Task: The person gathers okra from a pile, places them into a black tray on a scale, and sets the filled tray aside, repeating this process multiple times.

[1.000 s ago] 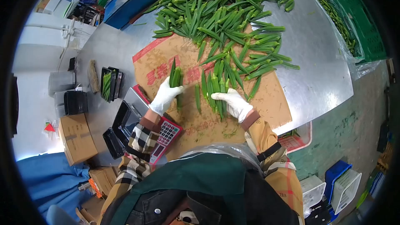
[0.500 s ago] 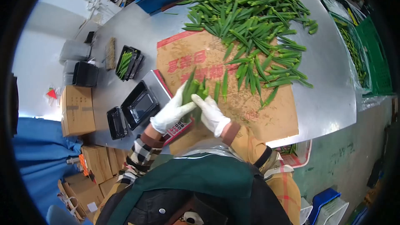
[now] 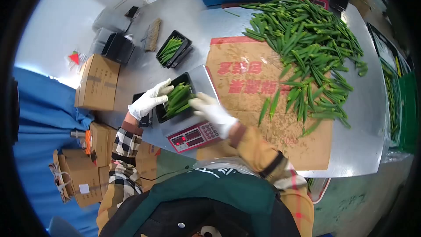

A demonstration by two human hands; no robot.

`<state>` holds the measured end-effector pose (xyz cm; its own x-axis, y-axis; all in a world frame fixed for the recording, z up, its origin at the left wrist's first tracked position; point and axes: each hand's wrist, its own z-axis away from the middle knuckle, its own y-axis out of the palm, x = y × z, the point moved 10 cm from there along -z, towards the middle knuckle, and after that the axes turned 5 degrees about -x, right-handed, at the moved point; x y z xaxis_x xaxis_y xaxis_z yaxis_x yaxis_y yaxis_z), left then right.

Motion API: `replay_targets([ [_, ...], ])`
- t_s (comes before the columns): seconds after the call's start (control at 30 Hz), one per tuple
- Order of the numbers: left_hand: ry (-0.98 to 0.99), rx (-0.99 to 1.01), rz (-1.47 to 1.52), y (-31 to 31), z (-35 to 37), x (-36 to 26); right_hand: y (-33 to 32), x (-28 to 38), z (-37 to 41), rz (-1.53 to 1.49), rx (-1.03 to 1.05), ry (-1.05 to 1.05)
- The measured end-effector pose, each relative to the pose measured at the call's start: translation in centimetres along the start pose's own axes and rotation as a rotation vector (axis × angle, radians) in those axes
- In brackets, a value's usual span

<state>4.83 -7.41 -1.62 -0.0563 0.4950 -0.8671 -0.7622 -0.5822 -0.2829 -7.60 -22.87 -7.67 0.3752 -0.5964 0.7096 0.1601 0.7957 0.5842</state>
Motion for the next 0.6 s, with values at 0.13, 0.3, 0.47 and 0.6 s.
replay_targets([
  [0.13,0.121,-0.339,0.003,-5.8,2.6,2.3,-15.5,1.6,4.8,0.557,-0.565,-0.416],
  [0.3,-0.096,-0.760,0.220,-9.6,6.6,8.8,-25.9,0.0,11.8,1.239,-1.152,-0.487],
  [0.47,0.028,-0.844,0.131,-7.9,6.7,11.0,-28.0,-2.5,10.5,1.069,-1.138,-0.249],
  [0.6,0.201,-0.848,-0.219,-5.0,5.8,9.3,-29.7,-2.6,9.9,1.003,-1.147,-0.233],
])
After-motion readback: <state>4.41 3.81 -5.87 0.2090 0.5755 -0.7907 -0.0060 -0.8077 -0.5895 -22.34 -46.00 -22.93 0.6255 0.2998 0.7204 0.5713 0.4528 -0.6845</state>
